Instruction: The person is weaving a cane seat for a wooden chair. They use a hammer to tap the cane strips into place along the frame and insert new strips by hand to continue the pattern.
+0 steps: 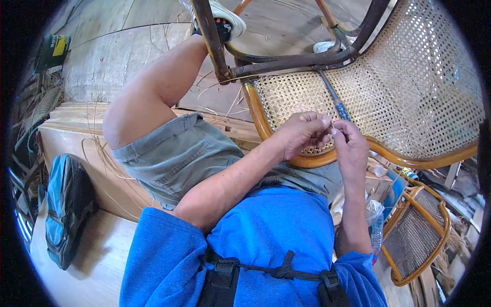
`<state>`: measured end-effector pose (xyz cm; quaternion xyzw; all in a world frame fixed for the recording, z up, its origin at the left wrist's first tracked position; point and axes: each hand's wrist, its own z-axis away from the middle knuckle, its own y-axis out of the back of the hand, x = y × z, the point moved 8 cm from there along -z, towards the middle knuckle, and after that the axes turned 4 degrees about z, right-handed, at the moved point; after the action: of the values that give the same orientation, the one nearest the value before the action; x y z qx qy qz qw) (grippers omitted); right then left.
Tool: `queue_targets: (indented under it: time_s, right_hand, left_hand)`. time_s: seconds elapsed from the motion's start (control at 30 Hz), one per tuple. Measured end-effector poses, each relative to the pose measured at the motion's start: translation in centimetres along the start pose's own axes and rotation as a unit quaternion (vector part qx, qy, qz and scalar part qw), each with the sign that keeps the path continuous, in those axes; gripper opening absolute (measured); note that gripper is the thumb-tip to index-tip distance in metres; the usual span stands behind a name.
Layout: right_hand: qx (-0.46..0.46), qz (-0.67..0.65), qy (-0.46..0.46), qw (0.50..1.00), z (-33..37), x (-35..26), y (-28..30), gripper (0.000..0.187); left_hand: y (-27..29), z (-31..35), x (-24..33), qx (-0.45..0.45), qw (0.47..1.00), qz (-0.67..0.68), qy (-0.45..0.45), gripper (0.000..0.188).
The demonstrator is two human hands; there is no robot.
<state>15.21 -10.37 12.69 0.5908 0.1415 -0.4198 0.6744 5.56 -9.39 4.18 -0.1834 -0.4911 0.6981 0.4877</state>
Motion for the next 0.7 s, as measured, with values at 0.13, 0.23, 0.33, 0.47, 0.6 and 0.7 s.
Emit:
queue_targets:
  time_s: [0.13,0.23,0.33,0.47,0.6,0.7]
  right_hand:
    - [-0.037,-0.043,-0.044,0.997,-0.2,0.4,-0.3,0.015]
    - [-0.05,-0.126,-0.034,0.99,0.1,-0.6,-0.4,0.015]
    - [-0.034,-0.096,0.055,0.993,0.6,-2.0,-0.3,0.013]
    - [0.004,0.018,0.173,0.985,0.7,-2.8,0.0,0.008]
    - [-0.004,-0.243,-0.072,0.967,0.4,1.0,-0.4,0.006]
    - [-0.015,-0.407,-0.138,0.903,0.4,1.7,-1.3,0.011]
  left_hand:
    - [0.7,0.0,-0.2,0.026,0.997,-0.063,0.023,0.014]
    - [0.2,0.4,0.4,0.031,0.999,0.013,0.042,0.012]
    - [-0.5,1.0,0.7,0.039,0.996,0.051,0.063,0.014]
    - [-0.5,1.3,0.4,0.043,0.995,-0.019,0.086,0.013]
    - [-1.1,1.4,0.7,0.045,0.994,-0.08,0.054,0.014]
    - [-1.4,1.5,1.1,0.03,0.995,-0.089,0.019,0.016]
